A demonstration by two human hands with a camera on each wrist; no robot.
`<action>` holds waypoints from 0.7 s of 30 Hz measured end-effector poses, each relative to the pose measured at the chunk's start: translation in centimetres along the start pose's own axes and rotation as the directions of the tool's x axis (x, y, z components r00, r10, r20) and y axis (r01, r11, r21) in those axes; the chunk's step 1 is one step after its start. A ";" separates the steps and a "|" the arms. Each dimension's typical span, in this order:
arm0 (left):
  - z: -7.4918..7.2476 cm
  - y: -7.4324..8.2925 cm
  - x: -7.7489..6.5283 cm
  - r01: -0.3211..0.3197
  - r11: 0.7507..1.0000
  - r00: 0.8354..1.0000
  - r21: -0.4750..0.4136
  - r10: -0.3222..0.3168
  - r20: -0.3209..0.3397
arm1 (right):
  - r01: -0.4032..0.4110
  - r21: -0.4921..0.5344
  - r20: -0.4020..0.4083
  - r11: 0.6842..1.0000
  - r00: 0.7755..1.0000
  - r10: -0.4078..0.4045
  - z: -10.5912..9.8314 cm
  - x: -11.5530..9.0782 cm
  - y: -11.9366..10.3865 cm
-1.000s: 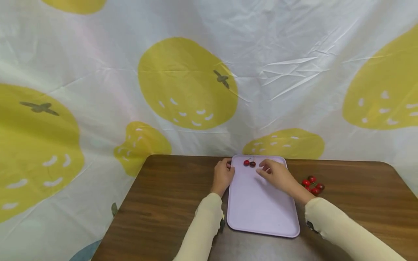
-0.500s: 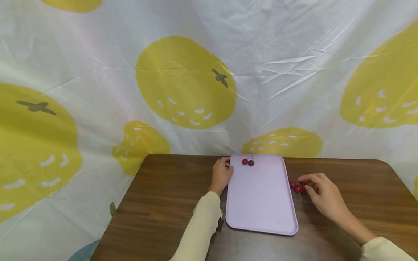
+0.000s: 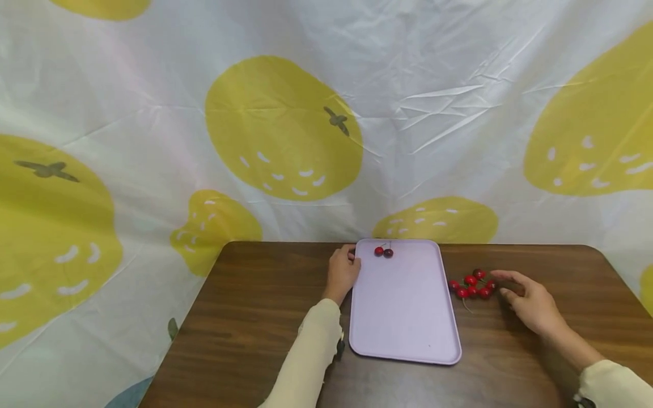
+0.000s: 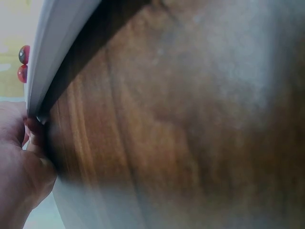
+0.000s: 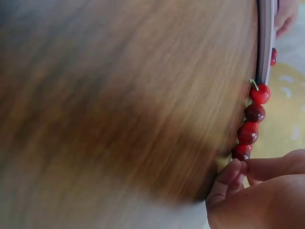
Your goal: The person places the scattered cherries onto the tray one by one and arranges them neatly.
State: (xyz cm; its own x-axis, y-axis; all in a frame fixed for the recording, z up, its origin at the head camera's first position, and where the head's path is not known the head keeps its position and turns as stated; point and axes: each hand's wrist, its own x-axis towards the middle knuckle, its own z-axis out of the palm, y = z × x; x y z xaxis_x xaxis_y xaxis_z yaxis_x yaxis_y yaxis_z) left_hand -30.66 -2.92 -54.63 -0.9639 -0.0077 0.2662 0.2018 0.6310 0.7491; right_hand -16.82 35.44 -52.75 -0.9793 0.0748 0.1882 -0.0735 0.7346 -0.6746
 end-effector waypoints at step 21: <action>-0.1 0.0 -0.2 -0.019 1.000 1.000 -0.007 0.019 -0.011 | -0.140 -0.012 0.007 0.990 0.990 0.140 1.0 0.3 -0.1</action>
State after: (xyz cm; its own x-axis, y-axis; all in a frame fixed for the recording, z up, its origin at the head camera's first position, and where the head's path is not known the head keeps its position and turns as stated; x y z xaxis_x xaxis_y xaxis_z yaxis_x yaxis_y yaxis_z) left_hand -30.49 -3.02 -54.64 -0.9579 -0.0046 0.2872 0.2213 0.6255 0.7482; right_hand -17.31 34.75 -53.31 -0.9813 0.1721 0.0867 0.0667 0.7252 -0.6853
